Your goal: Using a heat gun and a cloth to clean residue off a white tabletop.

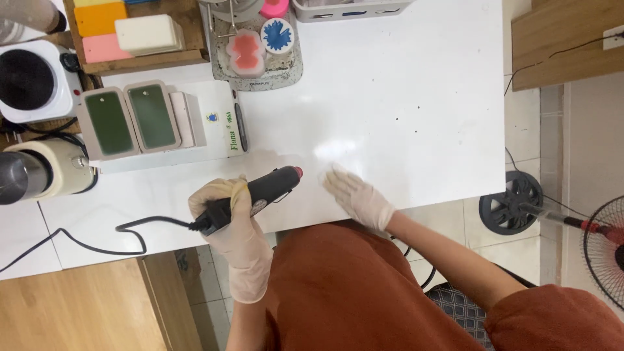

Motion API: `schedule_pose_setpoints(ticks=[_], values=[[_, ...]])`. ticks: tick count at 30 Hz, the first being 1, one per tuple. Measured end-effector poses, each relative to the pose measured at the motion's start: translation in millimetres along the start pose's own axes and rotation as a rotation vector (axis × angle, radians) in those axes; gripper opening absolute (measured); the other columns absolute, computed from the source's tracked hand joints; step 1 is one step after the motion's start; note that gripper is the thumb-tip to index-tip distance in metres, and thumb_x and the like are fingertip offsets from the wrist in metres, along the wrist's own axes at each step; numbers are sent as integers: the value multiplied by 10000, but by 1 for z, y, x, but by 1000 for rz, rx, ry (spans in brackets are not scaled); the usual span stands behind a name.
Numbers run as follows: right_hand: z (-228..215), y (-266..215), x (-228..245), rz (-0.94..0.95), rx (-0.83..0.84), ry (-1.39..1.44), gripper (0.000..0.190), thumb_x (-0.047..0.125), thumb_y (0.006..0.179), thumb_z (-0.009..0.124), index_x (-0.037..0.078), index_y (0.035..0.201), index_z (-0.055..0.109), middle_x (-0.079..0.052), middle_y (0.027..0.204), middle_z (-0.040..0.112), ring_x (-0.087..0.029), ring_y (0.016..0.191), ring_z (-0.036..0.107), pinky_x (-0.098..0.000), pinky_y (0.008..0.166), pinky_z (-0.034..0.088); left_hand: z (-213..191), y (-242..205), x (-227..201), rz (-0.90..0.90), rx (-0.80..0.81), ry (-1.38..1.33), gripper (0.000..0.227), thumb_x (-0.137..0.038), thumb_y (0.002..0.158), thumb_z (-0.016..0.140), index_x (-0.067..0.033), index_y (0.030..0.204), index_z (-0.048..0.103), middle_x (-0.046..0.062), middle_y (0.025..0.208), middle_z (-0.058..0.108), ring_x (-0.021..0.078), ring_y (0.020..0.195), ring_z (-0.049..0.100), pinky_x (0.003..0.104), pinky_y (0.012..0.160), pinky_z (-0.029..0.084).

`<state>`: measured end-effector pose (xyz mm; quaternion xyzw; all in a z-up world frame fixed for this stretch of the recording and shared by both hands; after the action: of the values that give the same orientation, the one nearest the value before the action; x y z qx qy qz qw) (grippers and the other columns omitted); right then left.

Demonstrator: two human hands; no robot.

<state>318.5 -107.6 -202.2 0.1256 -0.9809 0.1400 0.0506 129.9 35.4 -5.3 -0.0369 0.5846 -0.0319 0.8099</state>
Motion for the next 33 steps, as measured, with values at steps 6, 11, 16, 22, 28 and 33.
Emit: schedule_pose_setpoints(ticks=[6,11,16,22,28,33], values=[[64,-62,32,26,-130,353,641,226,986,522,146,1590,322,-85,1637,350,-234,1503,338,-402,1231,258,20,-1,32,-97,36,-61,272,105,926,668,-93,1049,527,30,1041,572,134,993,553,341,1054,489],[66,-60,36,90,-158,391,664,188,952,557,141,1578,341,-101,1624,366,-243,1493,348,-423,1219,277,37,2,63,-77,3,-28,246,91,918,692,-76,1012,537,18,1022,587,131,974,554,304,980,490],[72,-55,49,173,-105,399,640,166,997,467,178,1608,278,-60,1663,297,-216,1527,292,-406,1252,237,60,-11,58,-283,-87,-36,169,10,925,676,-71,1012,556,21,1005,602,128,983,577,289,945,487],[57,-49,65,252,-50,329,615,183,1019,374,209,1615,221,-31,1680,219,-190,1534,230,-402,1252,157,52,-27,83,-353,34,-18,159,15,904,671,-49,998,560,48,1000,627,148,960,596,300,935,509],[69,-43,90,330,-167,290,609,155,1035,369,187,1627,232,-43,1698,222,-193,1557,233,-379,1281,160,53,-42,102,-387,33,174,132,-62,910,703,-48,1001,609,40,1006,645,140,929,615,288,870,518],[66,-34,100,425,-177,261,622,148,1004,394,184,1607,247,-53,1674,238,-215,1543,236,-392,1261,171,53,-45,114,-408,95,125,157,-89,936,704,-57,1024,577,36,1007,636,137,924,608,294,860,520]])
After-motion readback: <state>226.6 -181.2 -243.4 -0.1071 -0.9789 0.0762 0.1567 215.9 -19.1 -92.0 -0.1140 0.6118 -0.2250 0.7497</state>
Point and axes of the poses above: each hand's wrist, its own y-axis towards the middle knuckle, its own z-axis out of the palm, x = y × z, the point moved 2 cm from there along y, towards the middle knuckle
